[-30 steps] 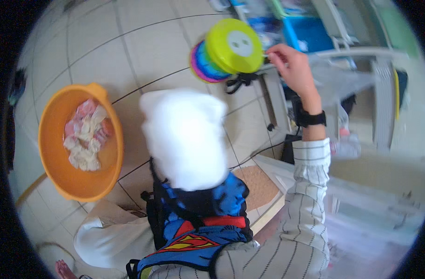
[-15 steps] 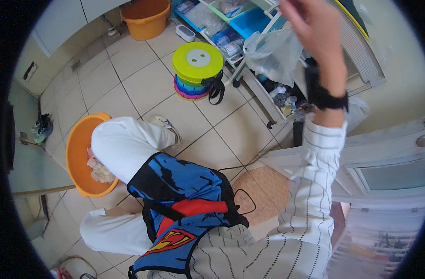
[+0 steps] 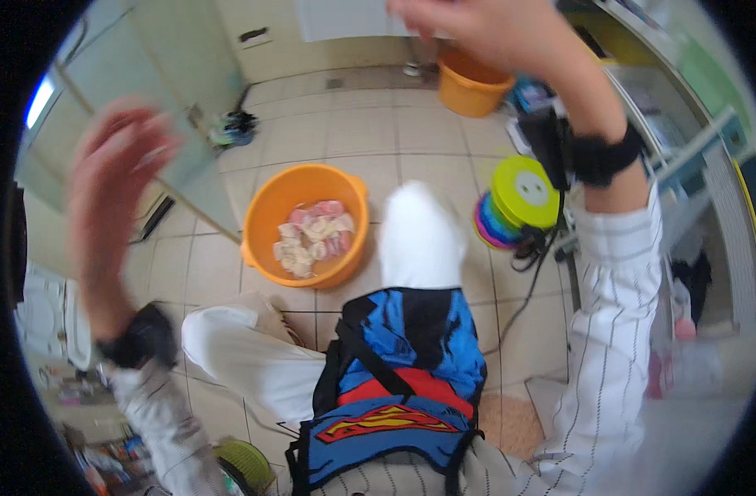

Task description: The person fills a basin with water, then sits on the floor and hand-washes several small garments in the basin. After washing, the person wrings out the clothes and places them on a nearby shelf.

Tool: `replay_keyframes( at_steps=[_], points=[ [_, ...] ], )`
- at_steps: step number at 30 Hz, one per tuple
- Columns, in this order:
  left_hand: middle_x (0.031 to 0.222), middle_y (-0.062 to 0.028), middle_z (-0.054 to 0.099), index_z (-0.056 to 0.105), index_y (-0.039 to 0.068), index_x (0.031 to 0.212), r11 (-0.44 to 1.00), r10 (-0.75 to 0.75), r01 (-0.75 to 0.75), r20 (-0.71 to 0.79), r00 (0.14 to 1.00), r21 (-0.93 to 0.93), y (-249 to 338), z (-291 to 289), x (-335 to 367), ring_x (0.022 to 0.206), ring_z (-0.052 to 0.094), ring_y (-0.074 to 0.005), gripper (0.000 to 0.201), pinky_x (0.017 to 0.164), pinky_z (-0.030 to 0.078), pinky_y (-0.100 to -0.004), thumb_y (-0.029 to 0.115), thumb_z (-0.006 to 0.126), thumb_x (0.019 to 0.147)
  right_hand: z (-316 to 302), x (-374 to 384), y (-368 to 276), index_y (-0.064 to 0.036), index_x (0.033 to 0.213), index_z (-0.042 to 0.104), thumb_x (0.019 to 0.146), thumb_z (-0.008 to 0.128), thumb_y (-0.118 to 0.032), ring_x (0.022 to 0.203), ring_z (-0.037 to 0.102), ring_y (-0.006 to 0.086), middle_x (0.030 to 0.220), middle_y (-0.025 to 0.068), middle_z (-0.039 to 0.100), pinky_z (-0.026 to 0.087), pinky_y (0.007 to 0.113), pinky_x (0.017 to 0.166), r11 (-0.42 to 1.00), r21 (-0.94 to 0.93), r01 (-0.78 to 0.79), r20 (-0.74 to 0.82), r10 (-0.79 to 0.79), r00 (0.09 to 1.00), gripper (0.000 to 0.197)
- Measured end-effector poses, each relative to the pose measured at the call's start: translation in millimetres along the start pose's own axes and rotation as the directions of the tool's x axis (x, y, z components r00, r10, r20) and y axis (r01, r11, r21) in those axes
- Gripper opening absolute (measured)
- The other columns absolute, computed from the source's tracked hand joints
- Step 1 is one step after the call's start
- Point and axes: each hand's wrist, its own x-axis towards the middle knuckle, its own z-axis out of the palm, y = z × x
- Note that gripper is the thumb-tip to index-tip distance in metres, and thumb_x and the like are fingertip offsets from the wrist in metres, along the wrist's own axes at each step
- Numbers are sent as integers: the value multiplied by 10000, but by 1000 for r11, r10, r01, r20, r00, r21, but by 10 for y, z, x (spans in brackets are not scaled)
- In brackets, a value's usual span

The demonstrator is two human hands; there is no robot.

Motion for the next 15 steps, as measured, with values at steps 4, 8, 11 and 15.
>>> replay_keyframes(
  at_steps=[4,8,11,15],
  points=[
    [1035,-90,617,550,13,1118,959,-72,73,11,997,-274,-826,582,476,940,605,-155,223,866,480,-287,95,491,920,577,-72,94,-13,851,605,843,602,-129,597,573,209,699,102,600,472,279,569,994,-71,-79,129,87,988,117],
    [1025,-86,616,546,12,1108,843,-342,313,13,940,-437,-1833,209,434,929,602,-153,203,863,481,-299,68,464,930,794,-332,441,-2,827,594,829,615,-108,614,572,184,717,94,594,449,258,555,927,-79,-366,225,374,899,107],
    [1022,-68,612,541,14,1102,794,-518,447,-75,852,-412,-2515,-124,354,942,597,-148,197,862,469,-288,51,448,933,563,-463,829,12,871,620,797,647,-38,649,596,174,773,100,626,476,258,621,798,-224,-559,210,599,772,93],
    [1014,-53,609,538,14,1086,718,-636,575,-33,771,-392,-3055,-382,276,955,583,-133,186,855,452,-270,21,440,929,-450,-249,983,-26,1005,612,891,595,-119,759,610,121,878,40,625,489,225,699,458,-574,-679,6,831,556,148]
  ],
)
